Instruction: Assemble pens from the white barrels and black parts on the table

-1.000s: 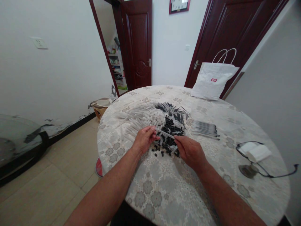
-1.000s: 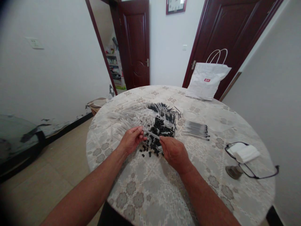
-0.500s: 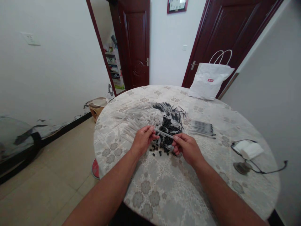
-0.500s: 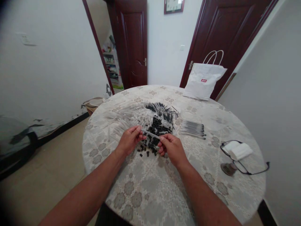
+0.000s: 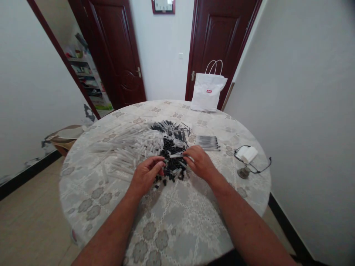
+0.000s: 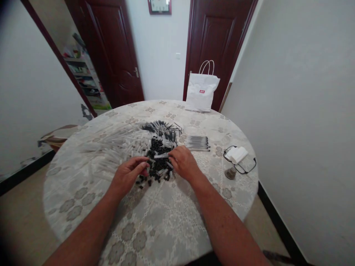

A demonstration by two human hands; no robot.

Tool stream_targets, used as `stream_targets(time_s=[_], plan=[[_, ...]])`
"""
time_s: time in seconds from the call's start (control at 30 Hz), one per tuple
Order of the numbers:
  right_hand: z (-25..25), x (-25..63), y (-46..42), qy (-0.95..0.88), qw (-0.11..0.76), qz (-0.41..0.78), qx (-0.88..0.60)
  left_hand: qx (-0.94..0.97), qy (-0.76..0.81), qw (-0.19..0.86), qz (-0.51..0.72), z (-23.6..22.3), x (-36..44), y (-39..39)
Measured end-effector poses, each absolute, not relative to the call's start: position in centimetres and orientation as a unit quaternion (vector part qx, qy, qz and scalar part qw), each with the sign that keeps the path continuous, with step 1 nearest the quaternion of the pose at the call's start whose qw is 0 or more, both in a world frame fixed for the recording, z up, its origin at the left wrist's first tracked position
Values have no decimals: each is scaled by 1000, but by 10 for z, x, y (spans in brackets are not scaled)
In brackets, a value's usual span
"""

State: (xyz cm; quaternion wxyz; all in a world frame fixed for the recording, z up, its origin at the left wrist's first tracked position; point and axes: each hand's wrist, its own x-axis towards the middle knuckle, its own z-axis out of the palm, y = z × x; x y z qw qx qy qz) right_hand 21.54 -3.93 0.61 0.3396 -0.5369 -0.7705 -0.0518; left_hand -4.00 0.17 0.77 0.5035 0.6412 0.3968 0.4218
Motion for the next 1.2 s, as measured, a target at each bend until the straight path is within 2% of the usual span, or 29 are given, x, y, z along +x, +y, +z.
stream_targets(time_s=[0.1, 0.2, 0.3, 0.7, 0.97, 1.2], plan=[[4, 260, -35, -694, 257, -119, -662, 658, 439, 436, 430, 9, -47, 6], [-4, 293, -34, -623, 147, -101, -761, 684, 480, 358, 416, 9, -56, 10], [-15, 302, -33, -598, 111, -81, -789, 723, 502, 285, 379, 10, -67, 12], [-30, 295, -15, -530, 97, -72, -839, 790, 569, 185, 130, 1, -94, -22], [-24, 283, -14, -541, 115, -86, -829, 797, 580, 133, 100, -7, -92, -29], [-22, 246, -14, -636, 124, -55, -759, 817, 570, 59, 74, -9, -87, -39]])
